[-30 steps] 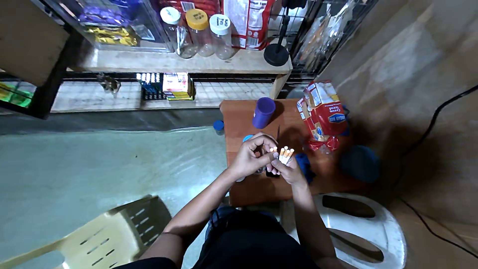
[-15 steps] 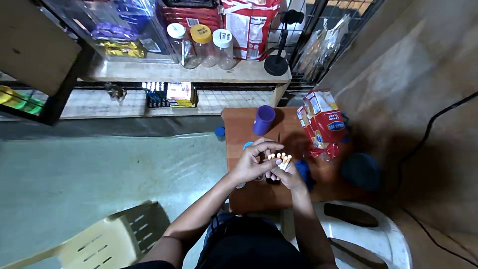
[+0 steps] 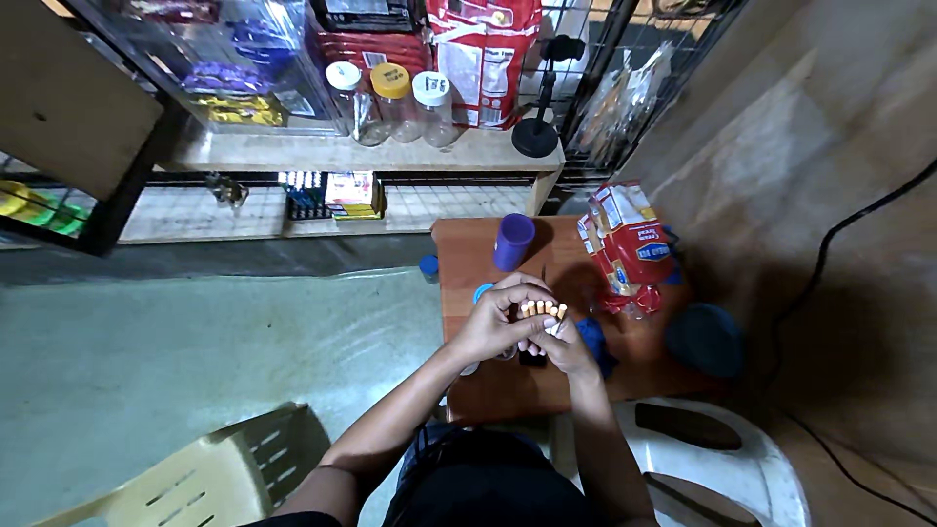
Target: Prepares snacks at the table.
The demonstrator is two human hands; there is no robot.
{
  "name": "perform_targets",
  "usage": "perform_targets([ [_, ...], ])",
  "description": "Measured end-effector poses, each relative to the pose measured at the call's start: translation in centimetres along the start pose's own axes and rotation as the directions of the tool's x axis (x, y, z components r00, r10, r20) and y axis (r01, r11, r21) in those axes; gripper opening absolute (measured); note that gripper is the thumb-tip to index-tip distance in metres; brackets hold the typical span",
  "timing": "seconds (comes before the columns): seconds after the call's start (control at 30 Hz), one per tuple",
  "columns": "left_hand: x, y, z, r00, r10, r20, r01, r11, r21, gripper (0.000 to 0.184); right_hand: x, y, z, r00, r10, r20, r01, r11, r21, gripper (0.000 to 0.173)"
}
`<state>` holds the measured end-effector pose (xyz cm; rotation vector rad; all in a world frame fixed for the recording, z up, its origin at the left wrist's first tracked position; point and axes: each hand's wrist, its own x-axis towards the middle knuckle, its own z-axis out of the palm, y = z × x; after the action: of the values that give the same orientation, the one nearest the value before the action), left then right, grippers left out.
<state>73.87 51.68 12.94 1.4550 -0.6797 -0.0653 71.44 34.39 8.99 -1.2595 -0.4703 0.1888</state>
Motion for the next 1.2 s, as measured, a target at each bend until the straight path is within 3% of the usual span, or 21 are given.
perform_targets([
  [0.2, 0.0, -0.1, 0.1, 0.999, -0.036, 0.000, 0.036, 0.999, -0.016, 0.021, -0.2, 0.0, 0.1, 0.999, 0.035, -0.003, -0.035, 0.999, 0.028, 0.002],
  [0.33, 0.6, -0.2, 0.0, 0.989, -0.033, 0.146, 0.026, 0.998, 0.052, 0.036, 0.0, -0.2, 0.3, 0.999, 0.025, 0.041, -0.024, 0.999, -0.032, 0.010],
  [0.5, 0.9, -0.5, -0.4, 0.945, -0.115, 0.305, 0.144, 0.987, -0.072, 0.027, 0.4, 0.0, 0.2, 0.988, 0.143, 0.052, -0.143, 0.990, -0.010, 0.003],
  [0.7, -1.3, -2.6, -0.5, 0.930, -0.326, 0.170, 0.358, 0.910, -0.212, 0.021, -0.6, 2.4, -0.2, 0.951, 0.304, 0.059, -0.306, 0.951, 0.043, 0.011],
  [0.8, -2.1, -2.9, -0.2, 0.960, -0.272, 0.067, 0.280, 0.941, -0.188, 0.020, -0.9, 2.7, 0.3, 0.945, 0.324, 0.041, -0.324, 0.946, -0.006, 0.017],
  [0.87, -2.4, -2.9, -0.1, 0.982, -0.178, -0.058, 0.169, 0.976, -0.136, 0.017, -1.0, 1.9, 0.5, 0.939, 0.343, 0.006, -0.338, 0.929, -0.150, 0.018],
  [0.97, -2.6, -1.3, -0.9, 0.979, -0.164, -0.116, 0.160, 0.986, -0.045, 0.013, -1.2, 0.3, 0.0, 0.978, 0.181, -0.103, -0.205, 0.928, -0.310, 0.044],
  [1.1, -3.1, 0.3, -1.6, 0.968, -0.245, 0.058, 0.244, 0.970, 0.019, 0.013, -0.1, -3.0, 0.1, 0.985, -0.135, -0.112, 0.073, 0.897, -0.436, 0.040],
  [1.2, -3.2, 0.3, -1.4, 0.969, -0.205, 0.136, 0.206, 0.979, 0.007, 0.012, 0.9, -4.7, 1.1, 0.982, -0.186, -0.040, 0.142, 0.857, -0.495, 0.037],
])
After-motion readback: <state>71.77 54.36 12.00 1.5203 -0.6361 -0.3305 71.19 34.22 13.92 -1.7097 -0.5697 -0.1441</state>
